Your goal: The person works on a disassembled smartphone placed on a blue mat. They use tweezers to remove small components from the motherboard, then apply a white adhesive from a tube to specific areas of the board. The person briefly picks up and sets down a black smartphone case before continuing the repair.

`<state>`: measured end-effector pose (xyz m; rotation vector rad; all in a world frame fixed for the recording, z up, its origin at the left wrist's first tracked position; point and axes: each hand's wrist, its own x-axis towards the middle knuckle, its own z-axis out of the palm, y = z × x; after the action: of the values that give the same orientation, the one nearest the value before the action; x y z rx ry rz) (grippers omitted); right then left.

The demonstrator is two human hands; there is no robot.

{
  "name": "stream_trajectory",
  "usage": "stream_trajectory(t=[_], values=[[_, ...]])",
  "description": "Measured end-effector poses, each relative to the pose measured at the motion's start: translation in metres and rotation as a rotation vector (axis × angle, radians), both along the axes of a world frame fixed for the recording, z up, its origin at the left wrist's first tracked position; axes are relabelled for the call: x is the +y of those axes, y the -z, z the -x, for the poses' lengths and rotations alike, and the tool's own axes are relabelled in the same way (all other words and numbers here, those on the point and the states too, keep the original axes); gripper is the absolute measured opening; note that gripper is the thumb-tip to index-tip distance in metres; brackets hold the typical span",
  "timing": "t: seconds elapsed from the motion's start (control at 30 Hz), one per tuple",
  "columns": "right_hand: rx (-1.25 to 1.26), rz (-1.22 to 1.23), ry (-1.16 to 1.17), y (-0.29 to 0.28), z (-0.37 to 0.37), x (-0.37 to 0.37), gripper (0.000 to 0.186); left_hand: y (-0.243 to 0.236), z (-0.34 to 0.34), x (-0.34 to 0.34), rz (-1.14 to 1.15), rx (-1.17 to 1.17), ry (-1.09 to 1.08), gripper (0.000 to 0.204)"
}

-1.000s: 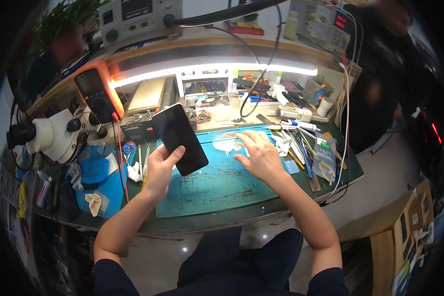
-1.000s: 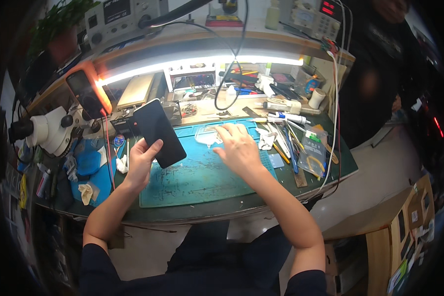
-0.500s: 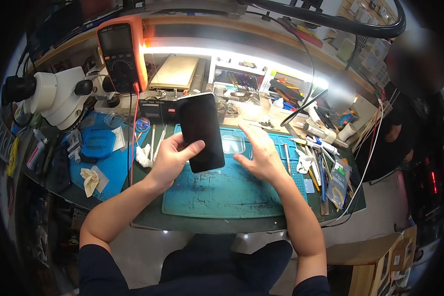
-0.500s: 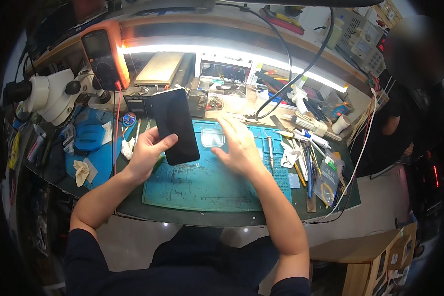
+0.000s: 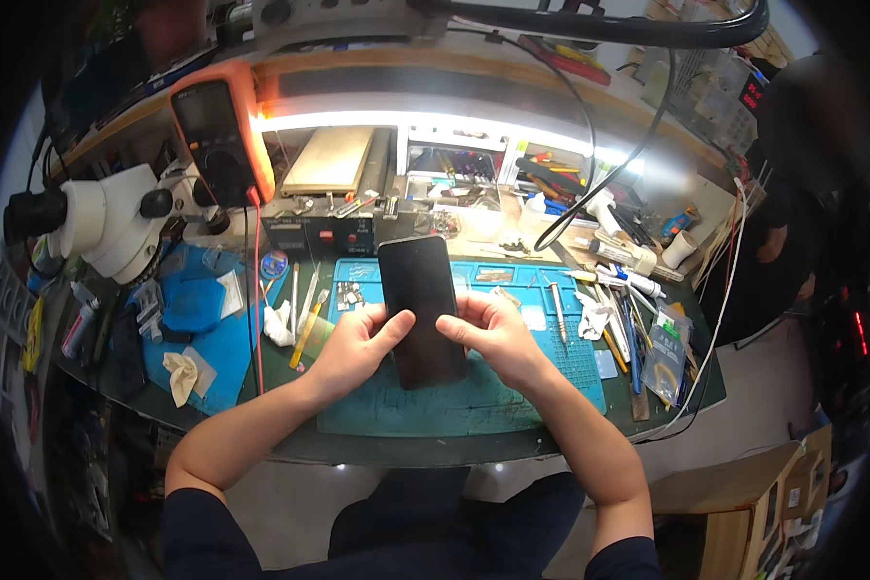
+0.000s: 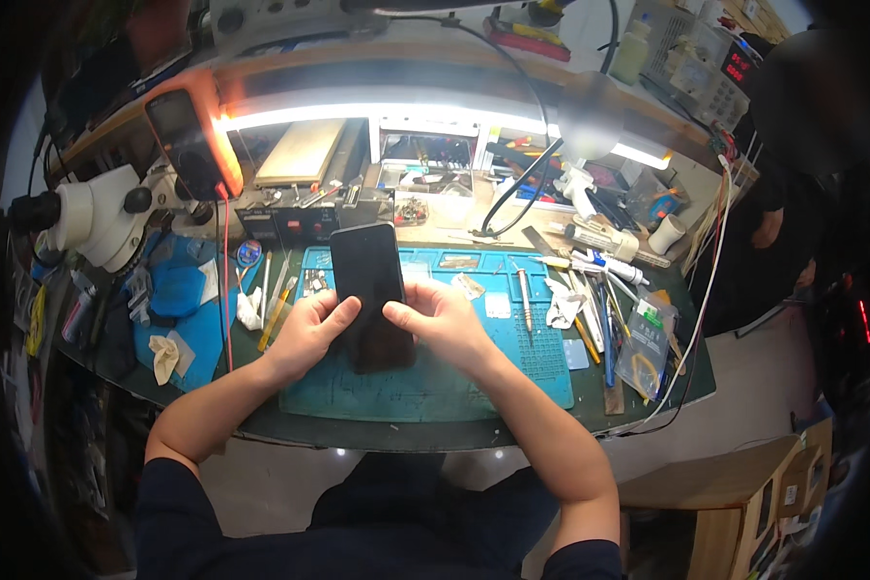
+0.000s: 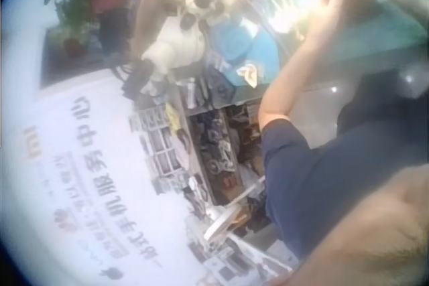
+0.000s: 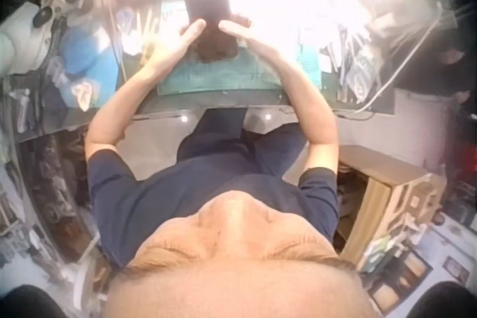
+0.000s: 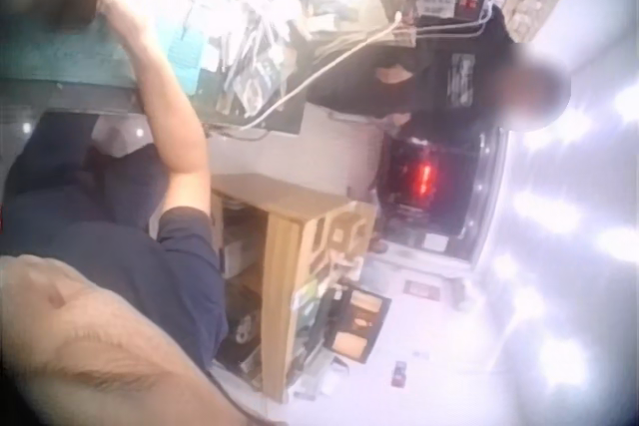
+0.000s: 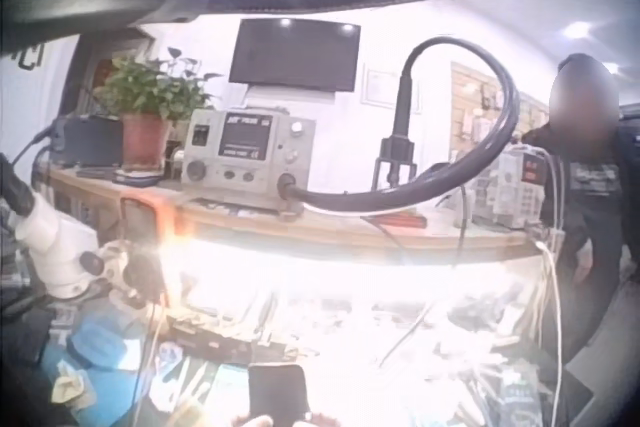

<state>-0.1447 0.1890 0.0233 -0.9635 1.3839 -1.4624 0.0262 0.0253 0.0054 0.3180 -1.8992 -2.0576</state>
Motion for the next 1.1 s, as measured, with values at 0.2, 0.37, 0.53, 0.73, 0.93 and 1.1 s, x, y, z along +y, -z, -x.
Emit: stream_trajectory(t=[0.2, 0.37, 0.53, 0.73, 0.93, 1.1], values=[[-0.035, 0.076, -0.070, 0.010, 0.002, 0.004, 0.047, -0.014, -0.001, -0.014, 0.348, 0.212, -0.300, 0.069], [0.407, 0.152, 0.043, 0.009, -0.006, -0.006, 0.040, -0.029, -0.009, -0.025, 1.087, 0.351, -0.618, 0.066], [0.442, 0.123, -0.022, -0.003, -0.009, 0.001, 0.039, -0.036, 0.001, -0.011, 1.230, 0.316, -0.580, 0.051], [0.500, 0.223, 0.054, 0.010, -0.013, -0.002, 0.035, -0.031, 0.006, -0.008, 1.042, 0.308, -0.572, 0.030], [0.568, 0.154, 0.046, 0.004, -0.013, -0.001, 0.036, -0.023, 0.007, -0.024, 0.895, 0.305, -0.567, 0.016], [0.545, 0.128, 0.055, 0.001, -0.007, 0.005, 0.038, -0.025, 0.012, -0.015, 1.015, 0.328, -0.603, 0.011]])
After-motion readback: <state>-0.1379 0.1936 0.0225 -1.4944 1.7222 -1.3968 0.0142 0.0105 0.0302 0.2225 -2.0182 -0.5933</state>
